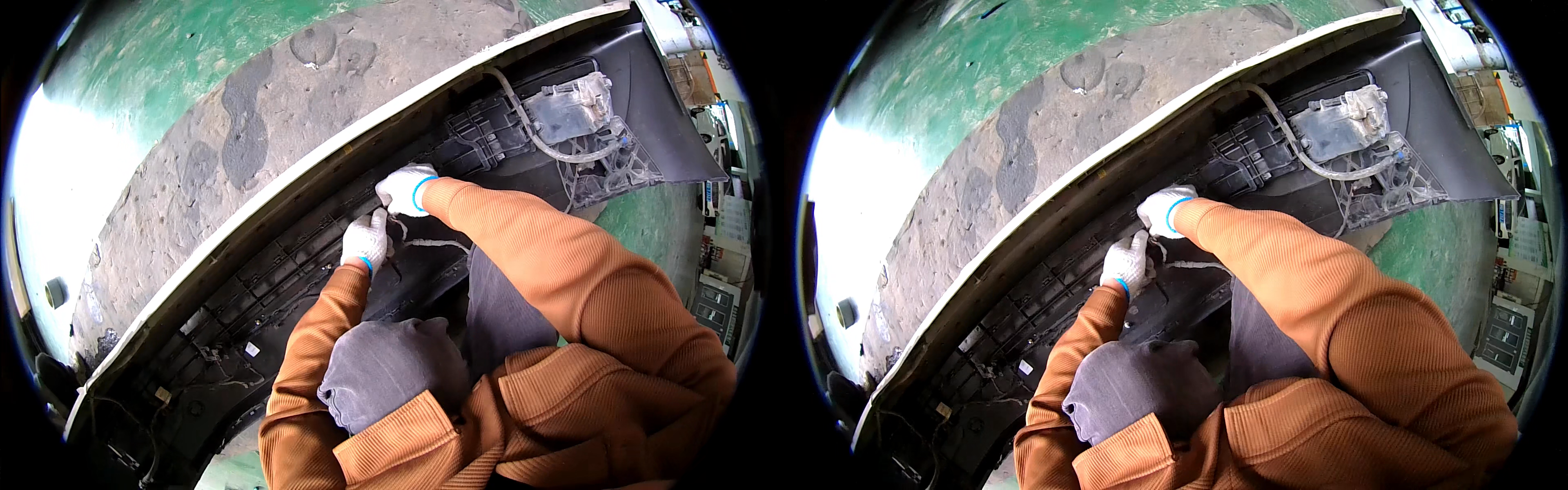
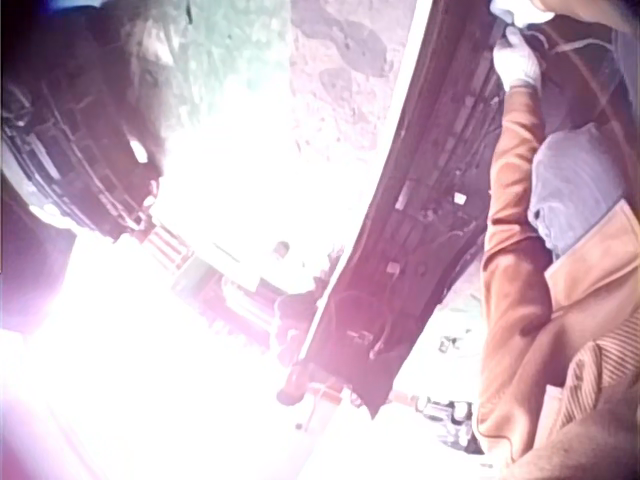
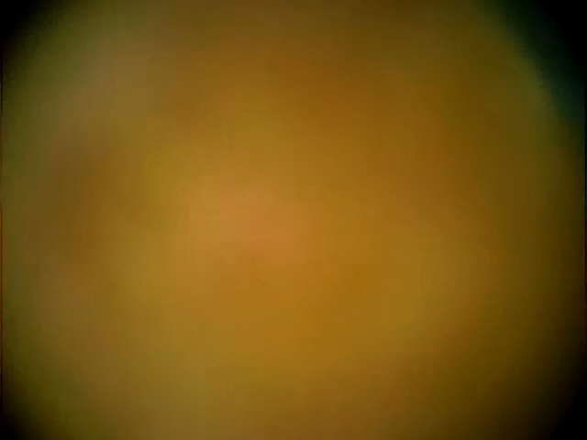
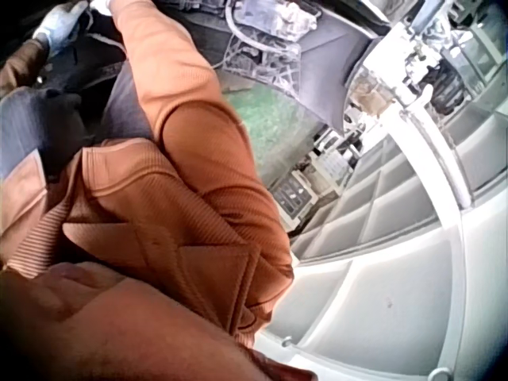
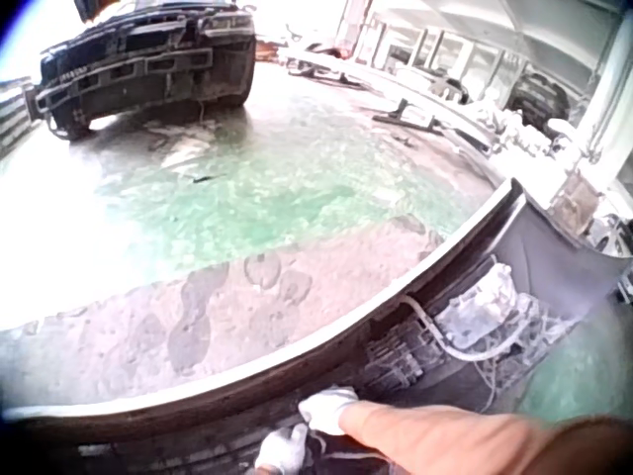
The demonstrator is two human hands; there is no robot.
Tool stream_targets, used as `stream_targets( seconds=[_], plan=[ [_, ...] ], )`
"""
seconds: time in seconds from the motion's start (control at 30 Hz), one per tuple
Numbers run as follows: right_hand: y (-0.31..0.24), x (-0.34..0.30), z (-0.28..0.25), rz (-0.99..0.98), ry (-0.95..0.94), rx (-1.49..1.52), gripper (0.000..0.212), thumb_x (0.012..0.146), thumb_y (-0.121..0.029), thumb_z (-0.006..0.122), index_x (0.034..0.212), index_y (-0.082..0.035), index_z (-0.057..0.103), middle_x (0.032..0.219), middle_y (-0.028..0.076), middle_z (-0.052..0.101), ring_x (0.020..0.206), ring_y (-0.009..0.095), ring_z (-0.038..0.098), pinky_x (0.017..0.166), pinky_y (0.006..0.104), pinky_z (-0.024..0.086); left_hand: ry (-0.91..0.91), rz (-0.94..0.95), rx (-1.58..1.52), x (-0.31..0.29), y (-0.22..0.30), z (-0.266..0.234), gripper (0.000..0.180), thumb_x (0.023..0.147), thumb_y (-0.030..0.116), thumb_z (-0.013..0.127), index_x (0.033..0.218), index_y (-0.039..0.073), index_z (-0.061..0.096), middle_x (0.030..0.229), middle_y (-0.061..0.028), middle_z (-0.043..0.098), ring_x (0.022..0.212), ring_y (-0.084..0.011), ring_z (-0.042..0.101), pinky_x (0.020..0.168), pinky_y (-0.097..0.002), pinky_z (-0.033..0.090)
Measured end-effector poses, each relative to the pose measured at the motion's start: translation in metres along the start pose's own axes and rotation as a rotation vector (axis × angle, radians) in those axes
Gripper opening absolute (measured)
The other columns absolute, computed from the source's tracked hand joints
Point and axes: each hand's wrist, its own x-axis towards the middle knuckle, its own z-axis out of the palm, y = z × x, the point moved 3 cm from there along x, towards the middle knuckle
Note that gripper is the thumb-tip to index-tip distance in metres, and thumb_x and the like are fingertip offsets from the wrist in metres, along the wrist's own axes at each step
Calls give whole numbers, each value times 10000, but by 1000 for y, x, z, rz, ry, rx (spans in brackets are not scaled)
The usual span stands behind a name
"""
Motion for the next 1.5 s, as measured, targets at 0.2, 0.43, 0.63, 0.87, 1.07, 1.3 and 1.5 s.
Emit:
stream_targets(
  seconds=[0.2, 0.43, 0.63, 0.87, 1.07, 1.3, 1.5],
  plan=[
    [-1, 4, 4, 7, -45, -40, 314, 909, -231, 727, 1219, -189, 760, 1287, 72, 740, 1206, 326, 690, 964, 500, 552, -47, -119, -111, -13, 16, 1, 474, 1072, 448, 544, 1023, -13, 644, 684, -116, 642, 554, -242, 628, 506, -372, 500],
    [-4, 13, 4, 11, -98, -85, 352, 919, -168, 698, 1264, -140, 762, 1319, 82, 735, 1227, 346, 686, 966, 527, 538, -70, -155, -165, -13, 10, -1, 478, 1073, 457, 544, 1016, -9, 632, 674, -111, 628, 548, -239, 621, 485, -349, 489],
    [-4, 12, 4, 23, -89, -103, 349, 936, -188, 685, 1272, -132, 763, 1316, 94, 737, 1230, 344, 687, 979, 503, 535, -77, -177, -207, -17, 16, 0, 470, 1070, 444, 550, 984, -12, 631, 654, -108, 620, 553, -239, 626, 484, -348, 482],
    [2, 6, 12, 27, 134, -112, 255, 874, -293, 708, 1079, -180, 810, 1135, 141, 773, 1118, 385, 709, 980, 504, 545, 28, -63, 17, 12, -20, -7, 554, 1044, 510, 549, 955, -14, 706, 754, -149, 710, 635, -266, 670, 599, -391, 509],
    [25, -14, 12, -179, 144, 166, 243, 832, -343, 786, 999, -167, 796, 1106, 134, 765, 1085, 357, 707, 958, 453, 550, -37, 19, -149, -12, -15, 1, 509, 1071, 496, 564, 1102, 1, 680, 845, -109, 749, 725, -188, 692, 665, -326, 549],
    [43, -26, 19, -379, 259, 320, 318, 839, -326, 805, 1072, -111, 775, 1083, 140, 763, 1059, 339, 710, 963, 422, 547, -81, 134, -252, -44, -5, -5, 315, 1048, 286, 663, 1188, 4, 645, 977, -103, 746, 838, -165, 706, 768, -309, 571],
    [61, -16, 29, -282, 294, 675, 472, 916, -321, 760, 1291, -39, 714, 1164, 153, 763, 1083, 261, 722, 980, 357, 553, 19, 181, -403, -65, -28, -27, 237, 1035, 238, 669, 1120, 18, 645, 982, -98, 756, 891, -180, 722, 788, -311, 562]
  ],
)
